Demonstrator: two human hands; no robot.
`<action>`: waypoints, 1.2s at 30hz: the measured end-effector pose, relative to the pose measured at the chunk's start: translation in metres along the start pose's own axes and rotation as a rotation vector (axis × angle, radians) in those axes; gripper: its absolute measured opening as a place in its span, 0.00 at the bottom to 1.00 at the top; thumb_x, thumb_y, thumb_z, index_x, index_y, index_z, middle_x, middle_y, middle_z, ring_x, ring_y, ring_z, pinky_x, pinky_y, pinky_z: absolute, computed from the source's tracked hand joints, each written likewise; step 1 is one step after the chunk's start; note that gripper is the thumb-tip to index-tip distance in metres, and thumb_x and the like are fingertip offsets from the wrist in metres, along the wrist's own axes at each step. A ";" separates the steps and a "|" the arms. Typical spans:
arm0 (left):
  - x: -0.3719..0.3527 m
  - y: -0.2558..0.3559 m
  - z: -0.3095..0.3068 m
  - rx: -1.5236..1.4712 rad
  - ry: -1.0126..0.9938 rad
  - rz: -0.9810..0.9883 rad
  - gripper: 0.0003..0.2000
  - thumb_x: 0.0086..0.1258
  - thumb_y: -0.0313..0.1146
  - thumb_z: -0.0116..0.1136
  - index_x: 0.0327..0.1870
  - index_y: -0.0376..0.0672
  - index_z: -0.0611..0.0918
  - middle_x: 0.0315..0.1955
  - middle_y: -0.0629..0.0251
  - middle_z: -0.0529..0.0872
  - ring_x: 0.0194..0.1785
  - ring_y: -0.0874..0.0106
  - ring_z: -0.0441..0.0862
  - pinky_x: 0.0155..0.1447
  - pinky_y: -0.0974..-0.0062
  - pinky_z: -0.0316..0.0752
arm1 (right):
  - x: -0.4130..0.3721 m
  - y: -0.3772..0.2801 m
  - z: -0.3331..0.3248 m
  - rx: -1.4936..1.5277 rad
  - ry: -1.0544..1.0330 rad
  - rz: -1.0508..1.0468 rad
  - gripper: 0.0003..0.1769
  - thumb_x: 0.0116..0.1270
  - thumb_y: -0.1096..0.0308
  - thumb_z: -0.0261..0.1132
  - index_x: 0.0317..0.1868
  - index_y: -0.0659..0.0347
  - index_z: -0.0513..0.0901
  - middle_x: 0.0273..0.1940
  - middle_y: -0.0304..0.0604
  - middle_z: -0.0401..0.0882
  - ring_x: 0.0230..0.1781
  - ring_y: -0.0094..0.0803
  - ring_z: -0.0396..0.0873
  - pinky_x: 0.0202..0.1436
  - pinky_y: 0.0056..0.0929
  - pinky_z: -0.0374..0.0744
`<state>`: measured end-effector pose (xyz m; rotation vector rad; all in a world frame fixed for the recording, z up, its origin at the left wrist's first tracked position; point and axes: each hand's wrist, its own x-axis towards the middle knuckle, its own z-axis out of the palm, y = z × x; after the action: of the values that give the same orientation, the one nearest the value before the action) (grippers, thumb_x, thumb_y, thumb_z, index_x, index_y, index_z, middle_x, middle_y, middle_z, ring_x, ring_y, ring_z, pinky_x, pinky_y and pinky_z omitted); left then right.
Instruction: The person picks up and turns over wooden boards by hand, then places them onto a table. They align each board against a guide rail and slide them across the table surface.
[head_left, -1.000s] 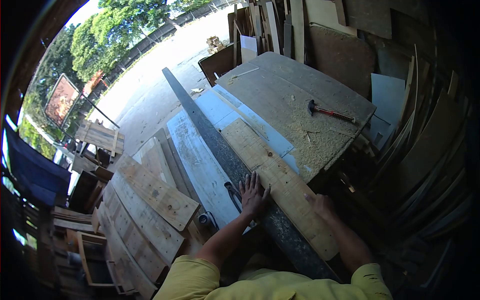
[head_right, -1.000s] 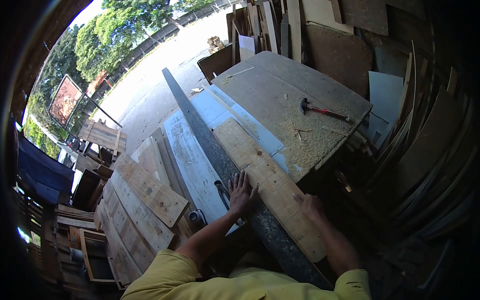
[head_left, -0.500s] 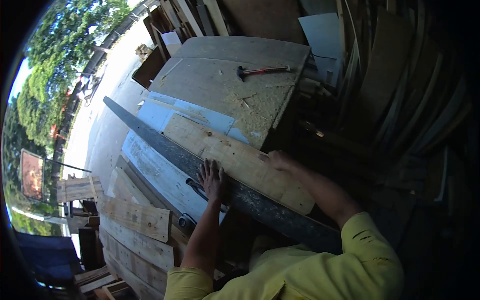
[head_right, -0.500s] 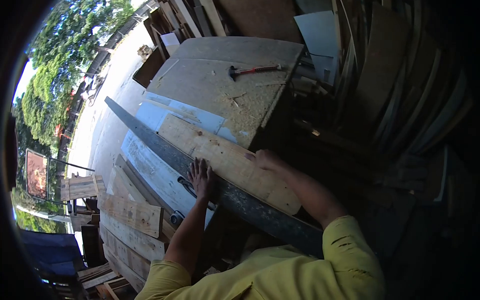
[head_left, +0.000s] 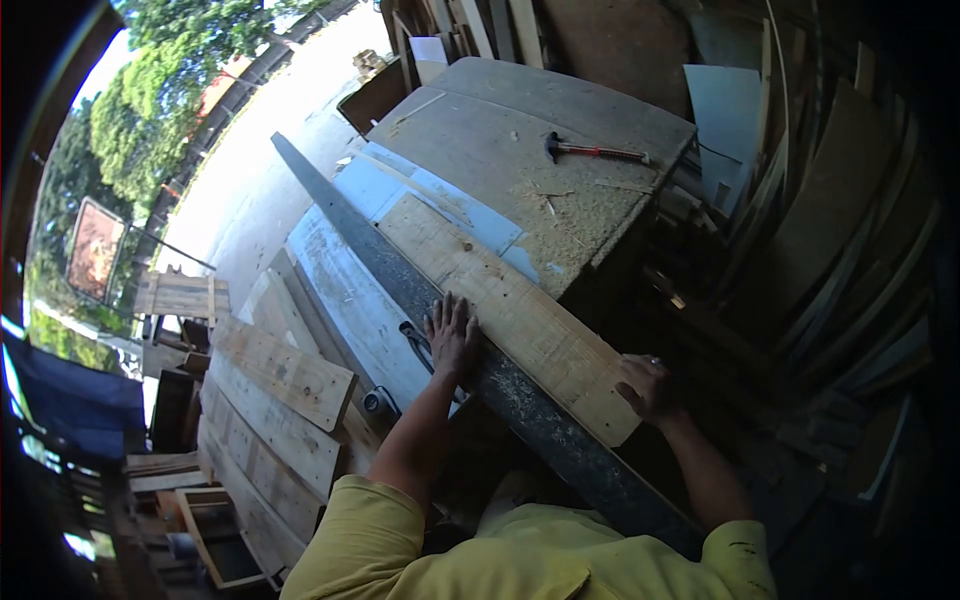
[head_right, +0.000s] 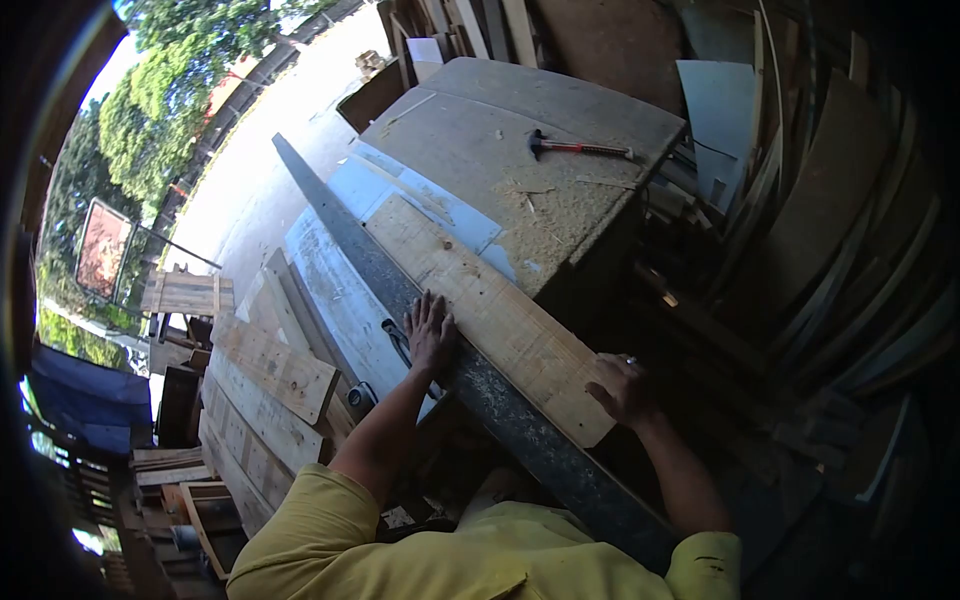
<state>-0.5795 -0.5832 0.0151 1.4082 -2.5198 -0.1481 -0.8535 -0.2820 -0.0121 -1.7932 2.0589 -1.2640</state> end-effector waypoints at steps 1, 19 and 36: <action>0.000 -0.001 0.001 0.005 -0.005 0.003 0.27 0.75 0.49 0.43 0.72 0.50 0.67 0.77 0.59 0.54 0.80 0.58 0.45 0.79 0.54 0.34 | 0.002 -0.001 0.003 0.018 -0.008 -0.042 0.30 0.64 0.43 0.64 0.46 0.66 0.84 0.51 0.54 0.82 0.51 0.50 0.80 0.58 0.46 0.76; 0.000 0.009 -0.012 -0.054 -0.039 -0.047 0.32 0.74 0.56 0.41 0.74 0.47 0.64 0.78 0.60 0.52 0.81 0.59 0.42 0.79 0.52 0.31 | 0.032 -0.013 0.017 -0.032 0.062 -0.100 0.19 0.61 0.54 0.66 0.34 0.64 0.86 0.43 0.57 0.85 0.43 0.50 0.81 0.49 0.44 0.78; 0.000 0.007 -0.011 -0.043 -0.031 -0.029 0.32 0.75 0.54 0.41 0.73 0.42 0.64 0.77 0.54 0.51 0.81 0.58 0.41 0.79 0.54 0.30 | 0.066 -0.017 0.042 -0.059 0.113 -0.146 0.13 0.61 0.58 0.65 0.31 0.61 0.86 0.40 0.57 0.85 0.38 0.48 0.82 0.45 0.43 0.78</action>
<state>-0.5825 -0.5791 0.0277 1.4366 -2.5066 -0.2297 -0.8348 -0.3589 -0.0007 -1.9741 2.0765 -1.3861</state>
